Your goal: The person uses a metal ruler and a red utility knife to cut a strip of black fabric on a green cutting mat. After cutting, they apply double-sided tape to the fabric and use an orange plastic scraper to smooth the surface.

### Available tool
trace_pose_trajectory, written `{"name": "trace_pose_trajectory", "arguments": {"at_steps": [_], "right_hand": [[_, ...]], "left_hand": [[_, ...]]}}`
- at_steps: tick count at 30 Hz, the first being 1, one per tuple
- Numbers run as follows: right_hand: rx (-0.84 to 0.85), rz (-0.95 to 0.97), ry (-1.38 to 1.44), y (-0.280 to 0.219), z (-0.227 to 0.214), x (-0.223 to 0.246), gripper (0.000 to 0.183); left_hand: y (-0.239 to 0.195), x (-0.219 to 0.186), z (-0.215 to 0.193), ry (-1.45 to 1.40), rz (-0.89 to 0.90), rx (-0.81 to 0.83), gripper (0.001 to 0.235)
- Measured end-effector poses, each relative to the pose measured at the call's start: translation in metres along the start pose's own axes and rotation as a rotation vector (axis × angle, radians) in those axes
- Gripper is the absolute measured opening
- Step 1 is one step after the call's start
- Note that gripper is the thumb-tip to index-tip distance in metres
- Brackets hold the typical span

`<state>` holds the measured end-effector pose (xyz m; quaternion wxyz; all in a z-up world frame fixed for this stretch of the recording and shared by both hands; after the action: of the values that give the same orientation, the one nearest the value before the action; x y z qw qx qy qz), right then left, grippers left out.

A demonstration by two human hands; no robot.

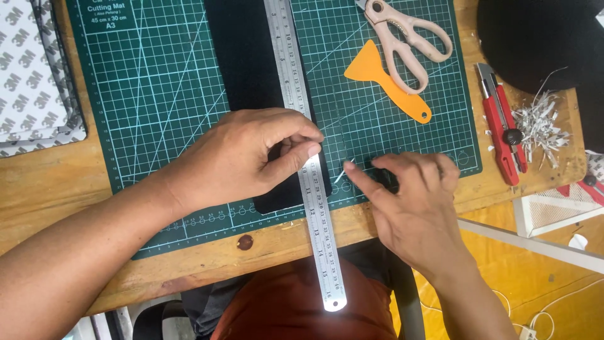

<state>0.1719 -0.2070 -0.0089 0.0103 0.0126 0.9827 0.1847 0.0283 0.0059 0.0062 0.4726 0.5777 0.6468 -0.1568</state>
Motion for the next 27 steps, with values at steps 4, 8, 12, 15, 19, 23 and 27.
{"name": "trace_pose_trajectory", "arguments": {"at_steps": [4,8,12,15,19,23,27], "right_hand": [[0.028,-0.003,-0.024,0.005,-0.003,0.003,0.050],[-0.113,0.079,0.078,-0.014,0.002,-0.018,0.058],[-0.151,0.164,0.130,-0.007,-0.010,-0.011,0.050],[-0.175,0.453,0.547,-0.012,-0.010,-0.017,0.031],[-0.326,0.554,0.549,-0.019,-0.019,-0.038,0.015],[-0.495,0.385,0.055,-0.074,-0.025,-0.110,0.021],[-0.514,0.973,0.288,-0.118,-0.011,-0.184,0.029]], "left_hand": [[-0.001,0.001,0.000,-0.004,-0.009,-0.007,0.011],[-0.001,0.001,0.000,-0.007,-0.012,0.000,0.010],[-0.001,0.002,0.001,-0.017,-0.011,-0.002,0.010],[0.000,0.002,0.001,-0.023,0.010,-0.002,0.009],[-0.001,0.002,0.000,-0.010,-0.003,0.006,0.011],[-0.001,0.003,0.002,0.009,-0.013,0.009,0.012],[0.000,0.002,0.003,-0.009,0.009,-0.006,0.011]]}}
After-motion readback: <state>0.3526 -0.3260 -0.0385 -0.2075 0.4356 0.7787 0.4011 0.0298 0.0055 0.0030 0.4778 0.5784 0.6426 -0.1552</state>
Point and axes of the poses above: each hand's wrist, its own y-axis towards the middle knuckle, its own z-axis out of the palm, x = y × z, the point moved 3 cm from there along y, towards the middle knuckle, and after that the axes turned 9 degrees about -x, right-handed, at the moved point
